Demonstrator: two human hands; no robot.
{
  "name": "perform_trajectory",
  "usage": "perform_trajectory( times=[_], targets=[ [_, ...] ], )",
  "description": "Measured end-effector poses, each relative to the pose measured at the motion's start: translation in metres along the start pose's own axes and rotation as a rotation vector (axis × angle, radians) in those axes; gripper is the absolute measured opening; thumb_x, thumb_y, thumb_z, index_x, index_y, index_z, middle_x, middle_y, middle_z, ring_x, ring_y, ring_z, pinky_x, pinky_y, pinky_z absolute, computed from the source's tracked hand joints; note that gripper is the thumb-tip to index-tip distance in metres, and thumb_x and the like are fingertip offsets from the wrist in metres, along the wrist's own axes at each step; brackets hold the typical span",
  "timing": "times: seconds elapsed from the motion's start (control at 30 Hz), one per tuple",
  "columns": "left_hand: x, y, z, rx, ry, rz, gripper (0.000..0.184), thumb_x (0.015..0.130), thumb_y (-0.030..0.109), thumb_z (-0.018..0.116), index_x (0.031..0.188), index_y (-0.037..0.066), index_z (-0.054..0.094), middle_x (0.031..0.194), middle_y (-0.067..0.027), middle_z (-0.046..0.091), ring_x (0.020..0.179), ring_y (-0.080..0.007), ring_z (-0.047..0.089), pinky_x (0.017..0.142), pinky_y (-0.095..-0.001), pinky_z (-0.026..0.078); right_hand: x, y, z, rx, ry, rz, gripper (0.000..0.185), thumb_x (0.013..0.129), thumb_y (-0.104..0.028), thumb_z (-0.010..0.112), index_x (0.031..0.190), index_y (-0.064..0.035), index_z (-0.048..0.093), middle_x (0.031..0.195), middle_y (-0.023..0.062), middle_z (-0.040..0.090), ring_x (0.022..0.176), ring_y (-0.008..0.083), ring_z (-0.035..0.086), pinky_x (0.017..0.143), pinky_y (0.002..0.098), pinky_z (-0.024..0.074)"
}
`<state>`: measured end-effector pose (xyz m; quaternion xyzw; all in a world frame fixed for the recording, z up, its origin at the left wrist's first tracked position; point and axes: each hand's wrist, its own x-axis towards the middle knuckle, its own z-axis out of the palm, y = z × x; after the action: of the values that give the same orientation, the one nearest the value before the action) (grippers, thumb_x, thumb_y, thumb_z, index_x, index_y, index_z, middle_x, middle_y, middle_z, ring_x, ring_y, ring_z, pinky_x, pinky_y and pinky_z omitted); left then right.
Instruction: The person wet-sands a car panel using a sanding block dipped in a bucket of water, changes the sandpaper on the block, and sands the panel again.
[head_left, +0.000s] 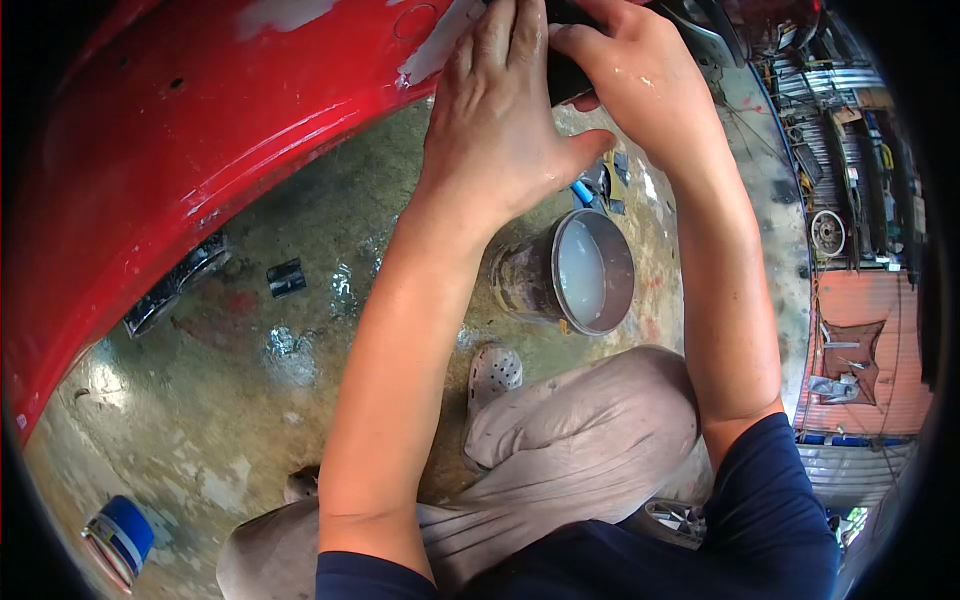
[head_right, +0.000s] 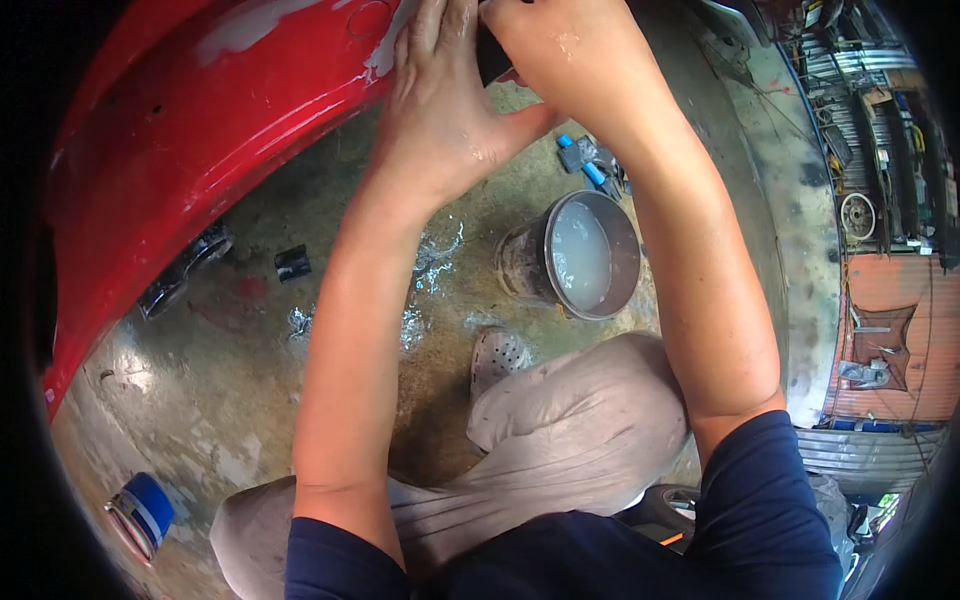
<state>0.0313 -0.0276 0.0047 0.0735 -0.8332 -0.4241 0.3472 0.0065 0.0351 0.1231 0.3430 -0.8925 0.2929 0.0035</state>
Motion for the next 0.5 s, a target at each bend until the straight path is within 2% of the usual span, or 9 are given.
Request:
perform_trajectory(
  times=[0.07, 0.17, 0.27, 0.3, 0.43, 0.5],
  targets=[
    [0.004, 0.001, -0.004, -0.065, 0.032, -0.010, 0.108, 0.087, 0.041, 0.076, 0.164, -0.006, 0.016, 0.171, -0.0271, 0.017, 0.159, -0.0415, 0.019, 0.130, -0.0498, 0.020, 0.006, 0.019, -0.008, 0.179, -0.112, 0.018, 0.040, 0.096, -0.013, 0.060, 0.134, -0.0054, 0.068, 0.107, 0.0145, 0.077, 0.082, 0.0202, 0.072, 0.071, 0.0303, 0.0591],
    [0.003, 0.009, -0.002, -0.039, 0.188, -0.003, 0.102, 0.088, 0.042, 0.073, 0.162, -0.006, 0.022, 0.169, -0.0274, 0.024, 0.157, -0.0433, 0.024, 0.128, -0.0510, 0.024, -0.001, 0.049, -0.007, 0.330, -0.112, 0.054, 0.050, 0.100, -0.023, 0.069, 0.142, 0.0018, 0.061, 0.111, 0.0031, 0.072, 0.090, 0.0077, 0.065, 0.076, 0.0233, 0.0527],
    [0.009, -0.001, 0.004, -0.126, 0.227, 0.028, 0.094, 0.090, 0.038, 0.069, 0.161, -0.006, 0.025, 0.166, -0.0281, 0.030, 0.155, -0.0443, 0.028, 0.127, -0.0515, 0.025, -0.006, 0.057, 0.005, 0.318, -0.064, -0.061, 0.057, 0.101, -0.028, 0.069, 0.147, 0.0038, 0.056, 0.127, 0.0073, 0.069, 0.109, 0.0123, 0.064, 0.096, 0.0269, 0.0505],
    [0.010, -0.002, 0.007, -0.035, 0.208, 0.019, 0.085, 0.093, 0.034, 0.065, 0.159, -0.006, 0.029, 0.164, -0.0290, 0.034, 0.153, -0.0460, 0.031, 0.126, -0.0532, 0.026, -0.009, 0.055, 0.009, 0.275, -0.045, -0.081, 0.061, 0.104, -0.033, 0.067, 0.149, 0.0060, 0.052, 0.138, 0.0119, 0.064, 0.126, 0.0159, 0.058, 0.109, 0.0296, 0.0438],
    [0.018, -0.010, 0.030, -0.107, 0.388, 0.150, 0.073, 0.096, 0.027, 0.060, 0.155, -0.009, 0.036, 0.162, -0.0329, 0.034, 0.149, -0.0490, 0.034, 0.125, -0.0561, 0.026, -0.012, 0.050, 0.011, 0.194, -0.096, -0.141, 0.061, 0.107, -0.035, 0.063, 0.151, 0.0051, 0.050, 0.141, 0.0138, 0.063, 0.129, 0.0160, 0.057, 0.112, 0.0278, 0.0412],
    [0.017, -0.003, 0.035, -0.161, 0.390, 0.110, 0.071, 0.097, 0.026, 0.057, 0.154, -0.011, 0.036, 0.161, -0.0342, 0.034, 0.149, -0.0499, 0.034, 0.125, -0.0564, 0.026, -0.010, 0.055, 0.007, 0.208, -0.147, -0.106, 0.061, 0.108, -0.036, 0.061, 0.152, 0.0042, 0.049, 0.141, 0.0132, 0.063, 0.130, 0.0159, 0.056, 0.113, 0.0285, 0.0402]
  ],
)
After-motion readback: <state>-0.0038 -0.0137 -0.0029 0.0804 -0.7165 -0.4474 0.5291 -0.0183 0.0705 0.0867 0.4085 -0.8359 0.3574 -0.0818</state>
